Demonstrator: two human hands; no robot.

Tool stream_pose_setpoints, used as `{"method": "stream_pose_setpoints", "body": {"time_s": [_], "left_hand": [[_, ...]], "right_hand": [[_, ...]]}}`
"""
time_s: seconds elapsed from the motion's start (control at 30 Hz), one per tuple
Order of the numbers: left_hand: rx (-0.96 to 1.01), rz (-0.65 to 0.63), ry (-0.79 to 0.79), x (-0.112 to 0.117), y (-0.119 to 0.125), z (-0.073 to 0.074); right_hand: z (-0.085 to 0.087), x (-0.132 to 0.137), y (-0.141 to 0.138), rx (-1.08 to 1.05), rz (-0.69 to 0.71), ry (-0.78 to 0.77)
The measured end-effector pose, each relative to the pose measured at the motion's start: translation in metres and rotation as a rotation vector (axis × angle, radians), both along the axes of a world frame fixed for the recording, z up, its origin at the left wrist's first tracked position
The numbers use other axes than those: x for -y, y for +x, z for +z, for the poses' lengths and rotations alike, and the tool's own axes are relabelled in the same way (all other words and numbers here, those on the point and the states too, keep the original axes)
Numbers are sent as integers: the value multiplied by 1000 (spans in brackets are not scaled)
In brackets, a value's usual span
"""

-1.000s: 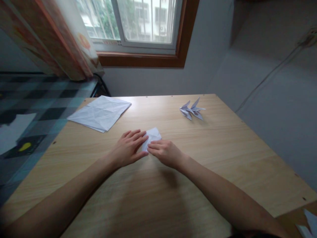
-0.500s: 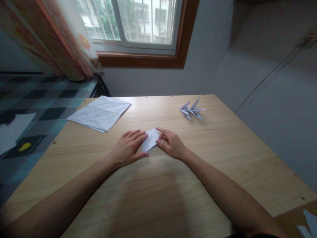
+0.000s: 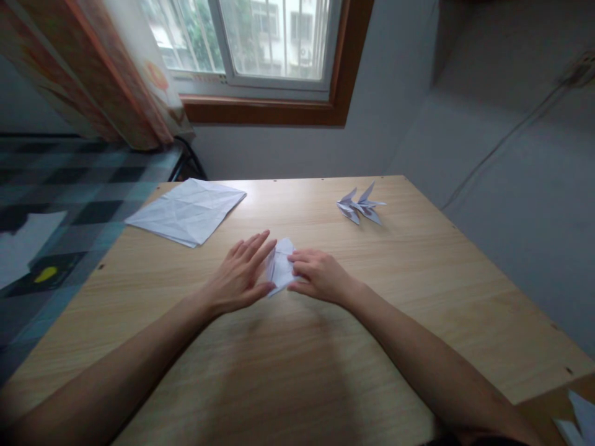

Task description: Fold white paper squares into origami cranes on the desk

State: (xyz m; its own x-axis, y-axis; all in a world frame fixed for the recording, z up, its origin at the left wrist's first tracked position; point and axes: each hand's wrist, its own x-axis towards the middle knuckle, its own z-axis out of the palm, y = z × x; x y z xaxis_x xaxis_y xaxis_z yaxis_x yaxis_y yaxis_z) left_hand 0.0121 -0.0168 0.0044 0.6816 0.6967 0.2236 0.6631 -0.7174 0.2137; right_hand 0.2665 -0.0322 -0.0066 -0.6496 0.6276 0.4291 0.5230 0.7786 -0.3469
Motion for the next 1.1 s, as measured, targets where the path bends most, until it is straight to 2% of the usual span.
{"method": "stream_pose_setpoints", "body": {"time_s": [0.13,0.3,0.53,0.7,1.1], "left_hand": [[65,-26,-65,-3,-3,-1],[208,29,-106,-5,-5,4],[46,-37,18,-5,-1,4],[-58,-137,39,-8,-3,8],[-39,-151,117,-7,-2,6]], "right_hand": [[1,1,-2,37,8,21],[2,-1,0,117,-47,20],[5,-2,4,157,-108,33],[7,1,2,184,-131,50],[8,9,-9,241,-231,34]]}}
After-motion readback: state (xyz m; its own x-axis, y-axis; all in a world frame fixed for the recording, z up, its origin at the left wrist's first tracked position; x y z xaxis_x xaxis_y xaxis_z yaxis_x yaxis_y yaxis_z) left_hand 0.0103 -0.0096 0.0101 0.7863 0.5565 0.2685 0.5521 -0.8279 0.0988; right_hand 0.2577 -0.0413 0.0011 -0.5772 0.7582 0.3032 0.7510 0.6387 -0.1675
